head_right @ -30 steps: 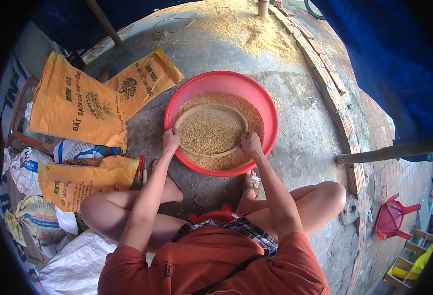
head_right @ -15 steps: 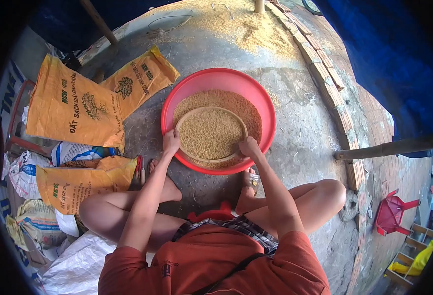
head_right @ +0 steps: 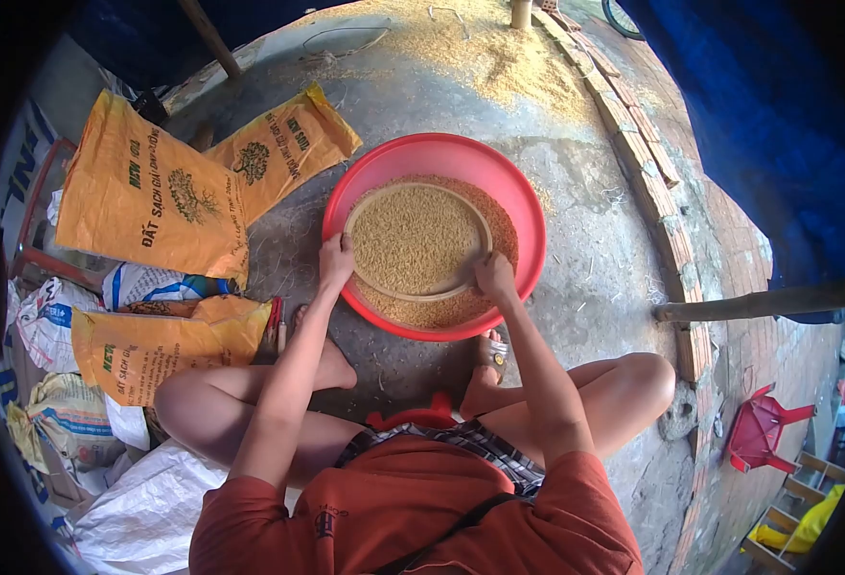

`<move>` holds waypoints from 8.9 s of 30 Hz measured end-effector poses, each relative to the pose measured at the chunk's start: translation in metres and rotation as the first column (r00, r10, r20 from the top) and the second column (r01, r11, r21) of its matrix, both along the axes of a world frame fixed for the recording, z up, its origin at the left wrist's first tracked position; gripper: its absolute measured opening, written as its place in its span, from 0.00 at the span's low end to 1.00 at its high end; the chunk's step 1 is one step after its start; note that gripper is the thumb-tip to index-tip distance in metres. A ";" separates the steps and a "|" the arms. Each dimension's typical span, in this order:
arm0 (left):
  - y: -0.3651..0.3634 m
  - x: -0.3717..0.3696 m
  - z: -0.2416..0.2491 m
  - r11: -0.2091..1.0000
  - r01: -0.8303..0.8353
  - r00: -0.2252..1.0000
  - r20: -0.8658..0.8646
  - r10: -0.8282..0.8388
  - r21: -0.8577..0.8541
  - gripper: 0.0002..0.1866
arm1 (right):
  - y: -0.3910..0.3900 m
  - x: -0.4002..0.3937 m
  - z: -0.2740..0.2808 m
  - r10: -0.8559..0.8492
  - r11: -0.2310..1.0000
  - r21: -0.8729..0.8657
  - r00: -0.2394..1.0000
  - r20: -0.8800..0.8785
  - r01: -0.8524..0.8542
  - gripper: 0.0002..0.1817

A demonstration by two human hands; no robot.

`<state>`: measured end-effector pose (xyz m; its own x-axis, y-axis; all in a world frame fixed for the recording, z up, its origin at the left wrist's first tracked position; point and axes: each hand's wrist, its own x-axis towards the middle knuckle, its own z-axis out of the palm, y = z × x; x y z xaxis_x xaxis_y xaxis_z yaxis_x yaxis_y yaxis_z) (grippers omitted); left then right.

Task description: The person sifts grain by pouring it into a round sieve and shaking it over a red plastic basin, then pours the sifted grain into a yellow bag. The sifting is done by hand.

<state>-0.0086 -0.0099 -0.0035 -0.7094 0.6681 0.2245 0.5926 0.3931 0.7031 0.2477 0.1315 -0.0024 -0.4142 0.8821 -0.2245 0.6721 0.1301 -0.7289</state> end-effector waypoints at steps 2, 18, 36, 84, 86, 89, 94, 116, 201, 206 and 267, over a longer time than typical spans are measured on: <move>-0.008 0.002 -0.009 0.999 -0.026 1.000 0.015 0.026 0.029 0.15 | -0.011 -0.003 0.019 0.000 0.997 0.072 1.000 0.018 -0.002 0.14; -0.012 -0.015 -0.009 0.989 -0.093 0.995 0.043 0.089 0.115 0.15 | -0.012 -0.018 0.008 0.068 0.950 0.309 0.992 -0.106 -0.032 0.11; 0.006 -0.018 0.043 0.956 -0.072 0.997 0.054 0.059 0.286 0.15 | -0.002 -0.029 0.049 0.033 0.917 0.390 0.962 -0.270 0.078 0.12; 0.002 -0.026 0.051 0.991 -0.128 0.992 -0.006 0.129 0.041 0.15 | -0.011 -0.026 0.100 0.010 1.000 -0.028 0.994 -0.109 -0.013 0.10; 0.003 -0.015 0.100 0.969 -0.118 0.993 0.049 0.110 0.216 0.15 | -0.008 -0.025 0.118 0.071 0.989 0.148 0.936 -0.345 -0.021 0.11; 0.004 -0.010 0.142 0.901 -0.110 0.993 0.085 0.082 0.419 0.14 | -0.010 -0.031 0.137 0.119 0.917 0.386 0.860 -0.497 0.096 0.12; 0.005 -0.018 0.106 0.926 -0.077 0.995 0.087 0.048 0.370 0.14 | -0.001 -0.037 0.090 0.088 0.959 0.279 0.883 -0.461 0.050 0.11; 0.005 -0.026 0.030 0.970 -0.073 0.997 0.008 0.073 0.233 0.14 | -0.005 -0.027 0.067 -0.003 0.997 0.072 0.943 -0.332 0.029 0.11; 0.001 -0.010 0.088 0.902 -0.021 0.999 0.053 -0.002 0.432 0.12 | -0.012 -0.031 0.076 0.040 0.856 0.498 0.942 -0.334 0.140 0.10; -0.014 -0.010 -0.017 0.998 -0.067 0.997 0.030 0.067 -0.004 0.13 | -0.009 -0.012 0.011 0.084 0.977 0.198 0.996 -0.004 -0.082 0.11; 0.002 -0.022 -0.010 0.996 -0.050 0.980 0.189 0.063 -0.070 0.17 | 0.003 -0.006 0.034 0.055 0.996 0.075 0.998 -0.031 -0.052 0.14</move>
<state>-0.0304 -0.0081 -0.0134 -0.7720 0.6344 0.0395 0.4258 0.4701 0.7731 0.2416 0.1347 0.0321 -0.4672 0.8722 -0.1448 0.6384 0.2195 -0.7378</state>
